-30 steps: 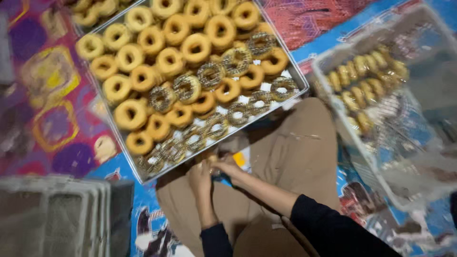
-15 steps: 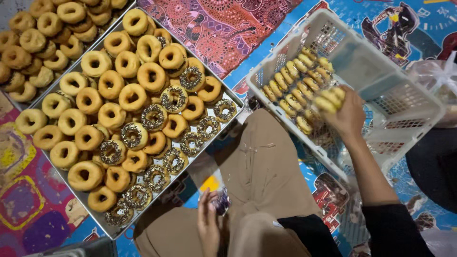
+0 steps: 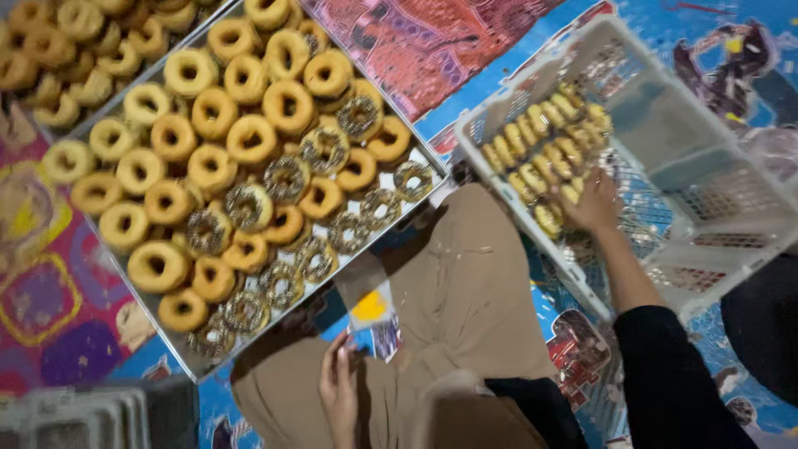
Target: The person sits on the floor and individually wraps donuts in clear plastic bags. They pick up donuts from a metal tray, place them into bags, and then put the packaged donuts into a white plastic crate.
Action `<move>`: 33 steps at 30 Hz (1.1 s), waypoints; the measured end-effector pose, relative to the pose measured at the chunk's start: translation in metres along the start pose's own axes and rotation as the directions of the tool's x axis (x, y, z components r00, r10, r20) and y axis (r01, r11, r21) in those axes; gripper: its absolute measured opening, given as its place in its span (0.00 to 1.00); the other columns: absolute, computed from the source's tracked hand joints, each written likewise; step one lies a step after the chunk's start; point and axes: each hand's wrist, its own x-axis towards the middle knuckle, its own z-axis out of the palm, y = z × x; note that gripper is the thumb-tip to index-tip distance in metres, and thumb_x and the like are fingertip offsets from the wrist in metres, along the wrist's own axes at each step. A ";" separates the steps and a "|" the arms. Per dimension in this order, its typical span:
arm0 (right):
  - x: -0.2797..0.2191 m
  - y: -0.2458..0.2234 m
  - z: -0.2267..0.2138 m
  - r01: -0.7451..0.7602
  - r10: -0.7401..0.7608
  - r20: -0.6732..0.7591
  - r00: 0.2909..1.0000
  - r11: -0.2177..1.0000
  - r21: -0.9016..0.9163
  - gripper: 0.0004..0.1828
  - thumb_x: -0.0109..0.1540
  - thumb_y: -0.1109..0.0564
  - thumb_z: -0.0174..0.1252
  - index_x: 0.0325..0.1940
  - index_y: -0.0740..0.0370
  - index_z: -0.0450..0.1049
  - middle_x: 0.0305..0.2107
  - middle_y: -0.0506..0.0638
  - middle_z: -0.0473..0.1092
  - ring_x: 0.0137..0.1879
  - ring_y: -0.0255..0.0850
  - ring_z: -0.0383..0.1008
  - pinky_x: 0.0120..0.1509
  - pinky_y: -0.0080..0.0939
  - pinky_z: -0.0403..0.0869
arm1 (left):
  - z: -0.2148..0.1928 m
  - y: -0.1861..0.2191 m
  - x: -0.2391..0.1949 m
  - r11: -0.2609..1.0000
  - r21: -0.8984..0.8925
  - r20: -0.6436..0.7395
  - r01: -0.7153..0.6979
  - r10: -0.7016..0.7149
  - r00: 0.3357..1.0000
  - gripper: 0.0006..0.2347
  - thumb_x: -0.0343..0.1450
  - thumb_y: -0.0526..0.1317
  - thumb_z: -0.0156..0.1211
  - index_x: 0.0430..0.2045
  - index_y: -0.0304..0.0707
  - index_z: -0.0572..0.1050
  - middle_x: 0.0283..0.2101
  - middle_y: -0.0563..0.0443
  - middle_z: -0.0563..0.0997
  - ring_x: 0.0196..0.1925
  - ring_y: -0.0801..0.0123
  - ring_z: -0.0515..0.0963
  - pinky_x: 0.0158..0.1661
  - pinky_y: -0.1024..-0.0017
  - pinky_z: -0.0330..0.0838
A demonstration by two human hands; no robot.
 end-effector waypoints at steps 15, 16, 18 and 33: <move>-0.177 -0.351 0.068 0.706 -0.753 0.479 0.451 0.629 0.325 0.15 0.65 0.48 0.62 0.43 0.63 0.77 0.39 0.63 0.76 0.47 0.57 0.77 0.53 0.54 0.75 | 0.026 -0.128 0.100 0.433 0.901 -0.117 -0.037 0.324 0.939 0.31 0.63 0.44 0.70 0.58 0.22 0.66 0.61 0.25 0.65 0.62 0.34 0.63 0.57 0.43 0.61; -0.172 -0.361 0.096 0.762 -0.642 0.589 0.490 0.644 0.067 0.15 0.64 0.45 0.63 0.42 0.59 0.80 0.41 0.62 0.77 0.50 0.56 0.78 0.55 0.55 0.74 | 0.027 -0.125 0.100 0.452 0.892 -0.110 -0.029 0.277 0.955 0.31 0.64 0.44 0.69 0.58 0.22 0.66 0.61 0.27 0.65 0.62 0.35 0.63 0.57 0.45 0.62; -0.164 -0.367 0.136 0.820 -0.837 0.150 0.526 0.546 0.172 0.24 0.48 0.46 0.67 0.42 0.64 0.77 0.39 0.65 0.76 0.48 0.61 0.76 0.51 0.59 0.74 | 0.028 -0.118 0.099 0.486 0.874 -0.087 -0.011 0.180 0.980 0.29 0.67 0.44 0.66 0.59 0.23 0.65 0.62 0.30 0.64 0.64 0.37 0.63 0.58 0.47 0.64; -0.178 -0.357 0.103 0.945 -0.881 0.396 0.259 0.316 0.086 0.15 0.59 0.56 0.57 0.48 0.53 0.80 0.43 0.51 0.77 0.52 0.46 0.77 0.60 0.54 0.69 | 0.032 -0.096 0.120 0.826 0.507 -0.242 -0.245 0.409 0.880 0.31 0.72 0.54 0.64 0.54 0.16 0.68 0.58 0.25 0.71 0.60 0.42 0.71 0.58 0.56 0.66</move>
